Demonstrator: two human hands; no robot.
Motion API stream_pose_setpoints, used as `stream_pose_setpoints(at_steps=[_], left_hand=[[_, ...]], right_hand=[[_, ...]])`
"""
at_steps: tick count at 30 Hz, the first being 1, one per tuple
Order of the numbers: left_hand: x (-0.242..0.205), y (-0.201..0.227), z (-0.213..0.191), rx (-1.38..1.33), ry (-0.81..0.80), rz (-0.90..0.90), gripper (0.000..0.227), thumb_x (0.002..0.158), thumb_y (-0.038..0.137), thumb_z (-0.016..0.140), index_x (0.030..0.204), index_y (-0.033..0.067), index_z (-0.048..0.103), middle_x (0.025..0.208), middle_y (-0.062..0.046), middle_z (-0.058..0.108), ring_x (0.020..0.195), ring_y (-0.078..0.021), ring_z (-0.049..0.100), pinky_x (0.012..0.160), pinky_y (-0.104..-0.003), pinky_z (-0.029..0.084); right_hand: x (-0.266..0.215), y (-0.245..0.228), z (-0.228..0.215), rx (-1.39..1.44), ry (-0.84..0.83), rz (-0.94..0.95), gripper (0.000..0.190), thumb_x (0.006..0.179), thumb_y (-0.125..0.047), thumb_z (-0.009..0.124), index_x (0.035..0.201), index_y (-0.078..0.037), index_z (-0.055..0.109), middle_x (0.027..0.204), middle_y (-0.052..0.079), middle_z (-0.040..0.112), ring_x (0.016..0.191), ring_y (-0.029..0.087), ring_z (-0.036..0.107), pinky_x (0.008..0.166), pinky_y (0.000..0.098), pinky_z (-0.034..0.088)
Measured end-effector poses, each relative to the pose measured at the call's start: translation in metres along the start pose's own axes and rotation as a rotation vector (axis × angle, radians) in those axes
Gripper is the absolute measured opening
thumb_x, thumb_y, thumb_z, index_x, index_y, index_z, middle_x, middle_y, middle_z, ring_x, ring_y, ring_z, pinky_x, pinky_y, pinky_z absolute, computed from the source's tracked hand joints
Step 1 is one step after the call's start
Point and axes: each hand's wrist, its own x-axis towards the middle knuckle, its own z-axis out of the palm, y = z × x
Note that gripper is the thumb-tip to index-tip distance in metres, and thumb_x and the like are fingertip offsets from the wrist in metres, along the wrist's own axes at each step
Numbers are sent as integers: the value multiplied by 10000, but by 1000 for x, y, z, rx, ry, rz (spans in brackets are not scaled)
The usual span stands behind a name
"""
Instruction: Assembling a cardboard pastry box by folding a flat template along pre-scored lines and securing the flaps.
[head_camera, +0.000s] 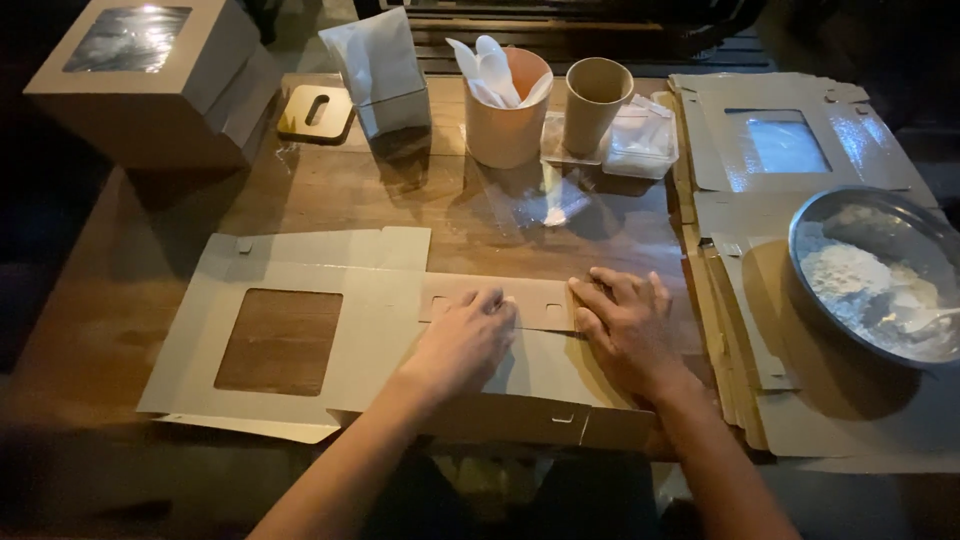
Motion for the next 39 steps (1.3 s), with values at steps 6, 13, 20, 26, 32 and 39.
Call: stream_pose_setpoints(at_steps=[6,13,20,26,32,39], left_hand=[[2,7,9,-25,9,37,213,990,179,657,1150,68,744,1162,-170,675,1076,-299,680,865,-457,611],[-9,14,-17,-47,-108,-25,390,1008,98,580,1384,-1,605,1458,-275,535,1385,-414,505,1020,-567,506],[-11,17,-23,-209,-180,-94,485,1024,95,397,1473,-72,471,1579,-293,379,1497,-430,340,1120,-603,374],[-10,20,-29,-231,-192,-122,380,968,139,496,1232,-55,688,1371,-275,582,1421,-443,443,1136,-607,361],[-2,17,-2,-243,-124,-150,272,898,130,561,955,6,797,944,-221,762,1049,-400,724,1031,-632,445],[-2,12,19,-312,-72,-184,202,887,107,610,887,17,790,842,-182,757,869,-349,770,707,-534,615]], right_hand=[[9,5,2,-24,-82,-58,372,1032,-420,500,1376,-368,632,1422,-7,547,1371,242,469,1212,561,202],[43,-10,-2,-45,-169,-197,397,986,-364,490,1331,-399,684,1425,8,543,1334,253,503,1164,559,263],[89,-59,-15,94,-226,-528,393,865,-219,453,1116,-275,751,1360,74,596,1213,410,593,1000,537,462],[124,-73,28,153,-219,-647,375,833,-279,494,1020,-307,817,1336,57,613,1173,399,628,966,505,504],[137,-114,29,151,-292,-655,354,845,-296,490,999,-307,809,1297,59,607,1185,399,617,972,521,486],[138,-113,30,56,-372,-601,414,851,-342,472,1126,-406,775,1299,49,591,1227,384,589,1029,533,443]])
